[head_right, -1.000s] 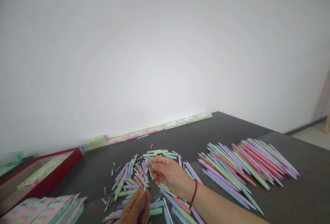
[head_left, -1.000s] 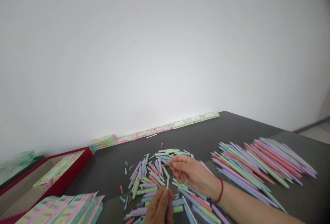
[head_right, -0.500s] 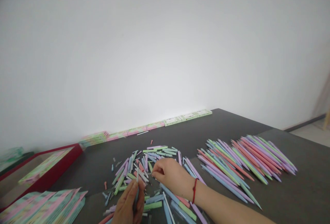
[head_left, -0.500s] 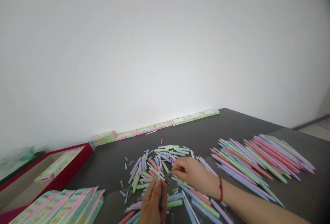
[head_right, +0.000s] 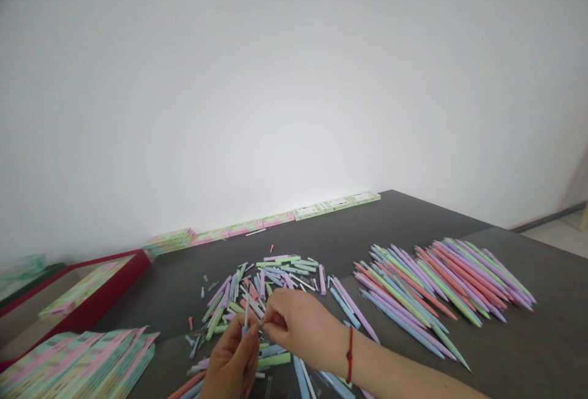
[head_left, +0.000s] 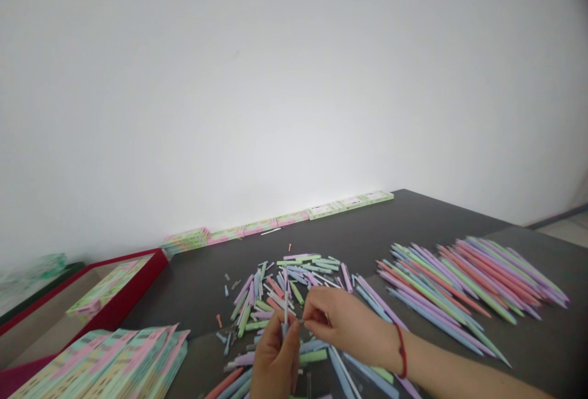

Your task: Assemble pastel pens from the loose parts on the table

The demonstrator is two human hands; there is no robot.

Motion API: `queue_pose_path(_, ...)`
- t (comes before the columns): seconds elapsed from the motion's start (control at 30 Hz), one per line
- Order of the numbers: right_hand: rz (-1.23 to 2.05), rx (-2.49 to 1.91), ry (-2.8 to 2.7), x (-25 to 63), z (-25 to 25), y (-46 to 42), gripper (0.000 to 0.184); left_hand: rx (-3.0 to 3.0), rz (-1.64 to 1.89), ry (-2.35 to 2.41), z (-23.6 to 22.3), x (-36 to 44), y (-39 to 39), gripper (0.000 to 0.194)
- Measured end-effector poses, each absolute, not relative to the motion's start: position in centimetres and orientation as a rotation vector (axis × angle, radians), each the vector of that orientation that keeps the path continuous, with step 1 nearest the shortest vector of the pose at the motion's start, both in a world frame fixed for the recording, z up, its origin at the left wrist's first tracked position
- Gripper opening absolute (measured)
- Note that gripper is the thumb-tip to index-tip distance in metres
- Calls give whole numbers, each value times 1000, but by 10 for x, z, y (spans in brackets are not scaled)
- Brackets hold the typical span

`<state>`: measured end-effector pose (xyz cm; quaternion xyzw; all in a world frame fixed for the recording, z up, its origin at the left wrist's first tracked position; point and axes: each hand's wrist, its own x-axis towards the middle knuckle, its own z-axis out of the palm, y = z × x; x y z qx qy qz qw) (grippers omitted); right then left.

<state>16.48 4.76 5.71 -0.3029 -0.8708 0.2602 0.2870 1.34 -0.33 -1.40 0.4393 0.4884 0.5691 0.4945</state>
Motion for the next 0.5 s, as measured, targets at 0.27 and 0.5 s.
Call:
queue_pose_path(0.27,1146,-948,-2251,161,44,53,13,1068,1418,1163,-16,18,-4,32)
queue_pose_path(0.5,1370,-958,-2171,159,40,55,15,1124,1411,1160,-9,17,-6,30)
